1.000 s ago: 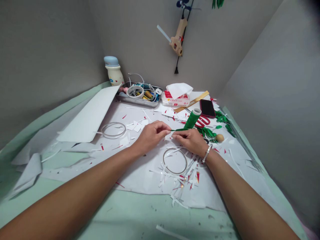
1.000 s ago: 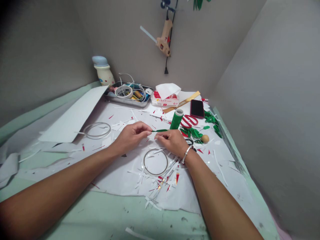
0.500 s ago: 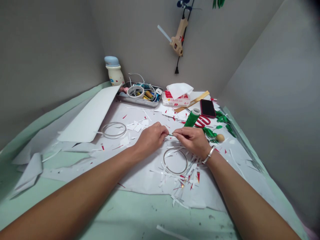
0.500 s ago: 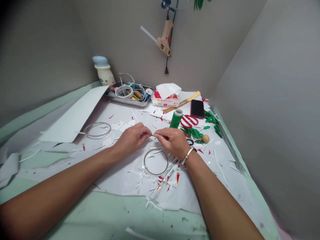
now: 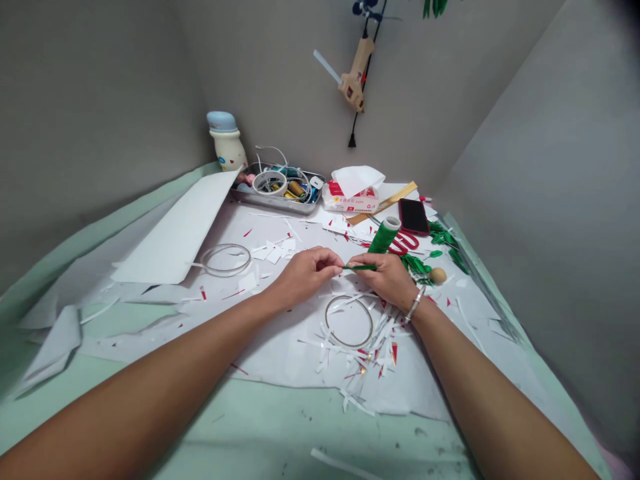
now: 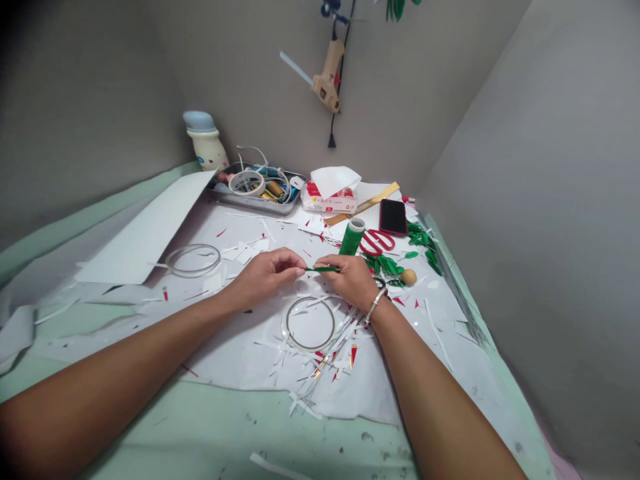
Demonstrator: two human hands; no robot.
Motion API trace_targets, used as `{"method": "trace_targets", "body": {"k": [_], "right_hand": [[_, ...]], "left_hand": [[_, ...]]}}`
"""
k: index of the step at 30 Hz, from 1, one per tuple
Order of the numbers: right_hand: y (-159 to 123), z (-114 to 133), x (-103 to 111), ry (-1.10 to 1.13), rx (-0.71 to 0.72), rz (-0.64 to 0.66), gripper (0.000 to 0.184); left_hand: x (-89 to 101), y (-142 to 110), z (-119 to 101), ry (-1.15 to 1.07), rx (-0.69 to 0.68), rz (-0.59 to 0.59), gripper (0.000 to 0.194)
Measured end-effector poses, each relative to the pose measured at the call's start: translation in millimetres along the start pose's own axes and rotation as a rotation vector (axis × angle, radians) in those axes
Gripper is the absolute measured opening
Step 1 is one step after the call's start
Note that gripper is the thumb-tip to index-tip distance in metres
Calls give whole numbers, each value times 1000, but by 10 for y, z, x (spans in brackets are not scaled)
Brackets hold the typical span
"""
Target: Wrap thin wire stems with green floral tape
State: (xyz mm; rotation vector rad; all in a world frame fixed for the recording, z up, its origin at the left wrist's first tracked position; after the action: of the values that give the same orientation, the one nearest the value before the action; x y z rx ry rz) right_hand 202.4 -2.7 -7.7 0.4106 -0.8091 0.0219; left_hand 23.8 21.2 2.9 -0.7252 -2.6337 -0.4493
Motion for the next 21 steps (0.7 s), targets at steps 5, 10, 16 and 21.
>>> {"method": "trace_targets", "body": {"k": [5, 10, 16, 21], "right_hand": [[-63, 232, -118, -118, 160, 126, 20], [-115, 378, -98, -184, 266, 43, 18], [-93, 295, 8, -86, 205, -97, 18], [-38, 47, 42, 75, -5, -146, 21]], "left_hand": [[80, 12, 47, 60, 42, -142, 17], [76, -3, 80, 308, -21, -168, 14], [-54, -51, 43, 375, -117, 37, 14], [-80, -67, -33, 163, -122, 113, 12]]}}
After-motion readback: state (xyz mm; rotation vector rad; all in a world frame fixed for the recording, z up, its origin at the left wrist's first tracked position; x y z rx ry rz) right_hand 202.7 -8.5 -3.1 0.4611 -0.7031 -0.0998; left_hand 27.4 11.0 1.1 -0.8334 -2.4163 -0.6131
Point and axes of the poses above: each hand's wrist, its own y-axis towards the middle knuckle, its own x-axis out of the back of the hand, z = x × y, the point moved 3 cm from there along y, towards the middle knuckle, and after that the axes turned 5 degrees about -y, right-handed, at the moved point
